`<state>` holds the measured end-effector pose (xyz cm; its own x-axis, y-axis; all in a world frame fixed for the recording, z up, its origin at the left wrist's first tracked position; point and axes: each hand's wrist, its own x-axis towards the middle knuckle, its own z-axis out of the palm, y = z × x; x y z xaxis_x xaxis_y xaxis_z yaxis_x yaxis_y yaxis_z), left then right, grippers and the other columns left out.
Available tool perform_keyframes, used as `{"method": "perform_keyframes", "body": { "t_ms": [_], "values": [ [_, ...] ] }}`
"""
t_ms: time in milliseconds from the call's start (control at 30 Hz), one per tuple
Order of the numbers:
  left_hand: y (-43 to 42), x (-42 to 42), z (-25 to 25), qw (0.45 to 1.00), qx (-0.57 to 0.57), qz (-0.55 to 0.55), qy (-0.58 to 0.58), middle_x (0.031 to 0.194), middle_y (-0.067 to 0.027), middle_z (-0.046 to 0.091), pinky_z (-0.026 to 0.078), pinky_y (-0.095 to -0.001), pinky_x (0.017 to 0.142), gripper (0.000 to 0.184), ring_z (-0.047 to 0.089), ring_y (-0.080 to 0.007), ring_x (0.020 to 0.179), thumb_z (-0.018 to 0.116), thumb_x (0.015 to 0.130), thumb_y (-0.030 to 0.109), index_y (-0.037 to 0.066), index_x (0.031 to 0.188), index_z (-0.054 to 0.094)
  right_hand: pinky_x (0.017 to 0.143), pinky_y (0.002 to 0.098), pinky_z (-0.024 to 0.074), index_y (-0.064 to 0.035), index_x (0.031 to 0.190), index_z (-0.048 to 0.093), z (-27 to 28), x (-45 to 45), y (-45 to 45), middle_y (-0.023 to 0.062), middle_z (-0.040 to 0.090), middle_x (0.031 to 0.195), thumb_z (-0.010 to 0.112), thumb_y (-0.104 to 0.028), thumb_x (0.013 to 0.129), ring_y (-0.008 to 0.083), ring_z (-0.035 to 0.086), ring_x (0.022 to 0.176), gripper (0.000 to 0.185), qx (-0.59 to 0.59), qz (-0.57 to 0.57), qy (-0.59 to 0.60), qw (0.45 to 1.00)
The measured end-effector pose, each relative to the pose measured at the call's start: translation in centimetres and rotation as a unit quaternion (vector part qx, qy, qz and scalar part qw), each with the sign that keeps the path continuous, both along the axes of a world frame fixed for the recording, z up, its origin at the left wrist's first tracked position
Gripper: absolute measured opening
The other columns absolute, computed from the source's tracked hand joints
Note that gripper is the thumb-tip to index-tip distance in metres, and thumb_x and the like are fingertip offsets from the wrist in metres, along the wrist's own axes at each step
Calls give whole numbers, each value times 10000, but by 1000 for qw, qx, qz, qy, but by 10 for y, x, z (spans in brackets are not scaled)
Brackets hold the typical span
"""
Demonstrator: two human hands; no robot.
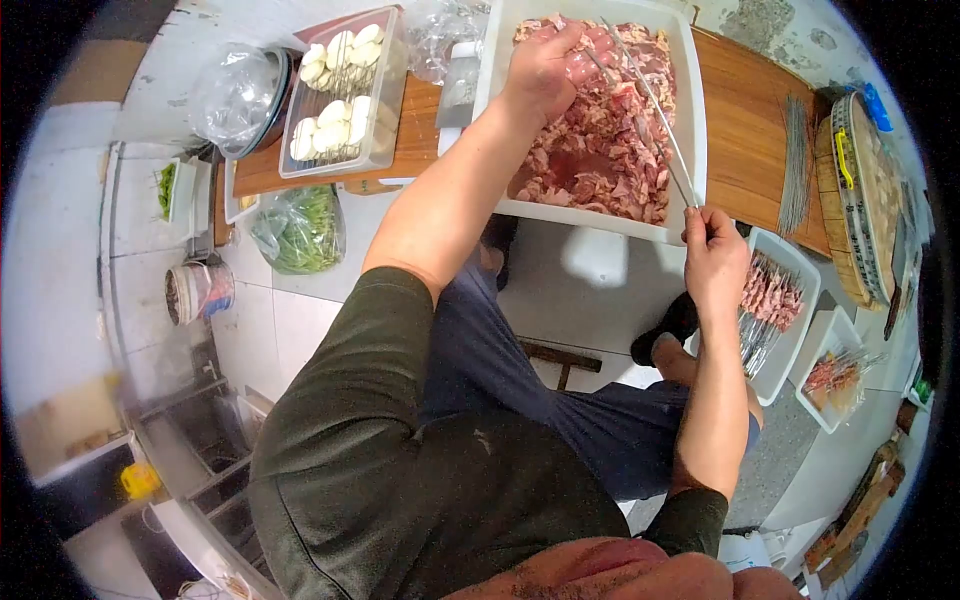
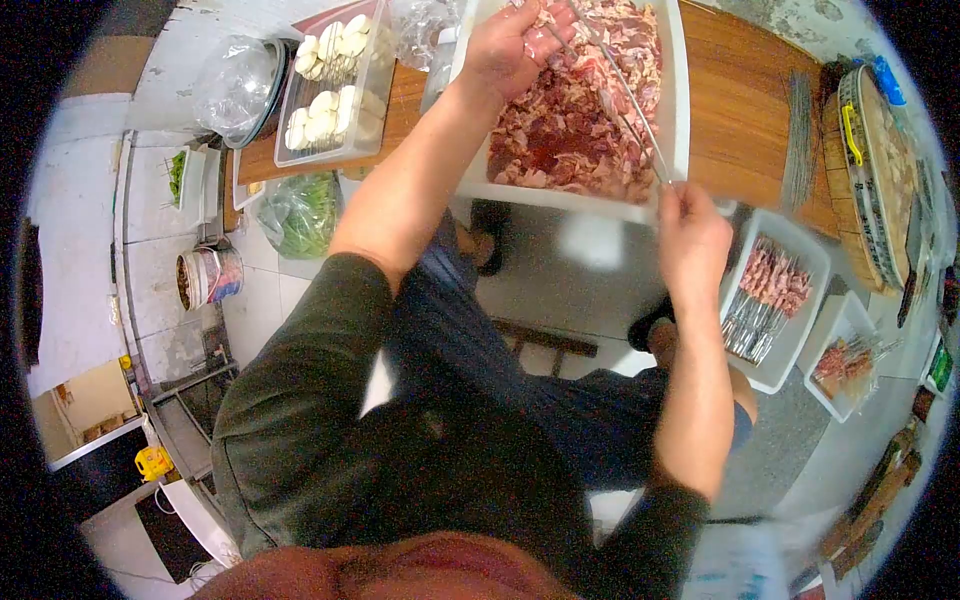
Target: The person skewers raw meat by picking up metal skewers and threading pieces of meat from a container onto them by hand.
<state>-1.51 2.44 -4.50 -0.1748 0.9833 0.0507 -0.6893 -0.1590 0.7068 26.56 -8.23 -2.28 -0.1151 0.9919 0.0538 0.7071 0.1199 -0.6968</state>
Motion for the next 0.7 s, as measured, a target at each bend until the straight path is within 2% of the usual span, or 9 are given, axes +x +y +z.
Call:
{"method": "perform_keyframes", "body": {
  "t_ms": [133,233,333,433,600,700],
  "values": [
    [2,2,-1,1000,-6,-11,-11,1034,-170,610,574,-436,813,271,657,-302,942,588,948,112,-52,1134,479,610,315,464,-2,867,648,-2,-3,0,96,628,663,607,-286,941,175,581,611,296,-15,-5,16,1000],
    [-1,7,5,1000,7,5,-19,1066,-188,597,573,-440,811,258,646,-317,973,552,967,129,-60,1130,488,615,306,460,2,850,640,-2,-3,1,79,627,667,604,-281,943,153,572,620,300,-22,-5,31,999],
    [-11,6,26,994,-26,-28,-100,1096,-203,580,572,-450,812,275,632,-334,1008,498,988,148,-75,1148,477,613,296,455,3,838,631,-2,-4,3,66,617,663,599,-276,946,137,553,618,301,-29,-4,35,999],
    [-3,1,11,999,15,-30,-33,1122,-218,561,570,-472,830,304,614,-355,1047,452,1002,158,-80,1190,444,609,288,447,3,835,627,-2,-4,2,56,604,654,596,-273,948,126,536,614,301,-33,1,42,999],
    [3,3,1,1000,-6,21,-3,1111,-226,560,573,-487,820,341,616,-366,1040,463,1001,168,-84,1220,394,609,277,441,3,852,634,-3,-5,3,42,601,661,597,-280,951,116,529,621,302,-40,6,40,998],
    [7,2,-3,999,-14,23,-28,1113,-237,554,576,-492,818,358,621,-375,1021,480,999,175,-91,1215,374,700,375,505,-10,931,683,0,-6,2,189,677,781,610,-253,918,312,671,730,254,-64,0,36,997]
  ]
}}
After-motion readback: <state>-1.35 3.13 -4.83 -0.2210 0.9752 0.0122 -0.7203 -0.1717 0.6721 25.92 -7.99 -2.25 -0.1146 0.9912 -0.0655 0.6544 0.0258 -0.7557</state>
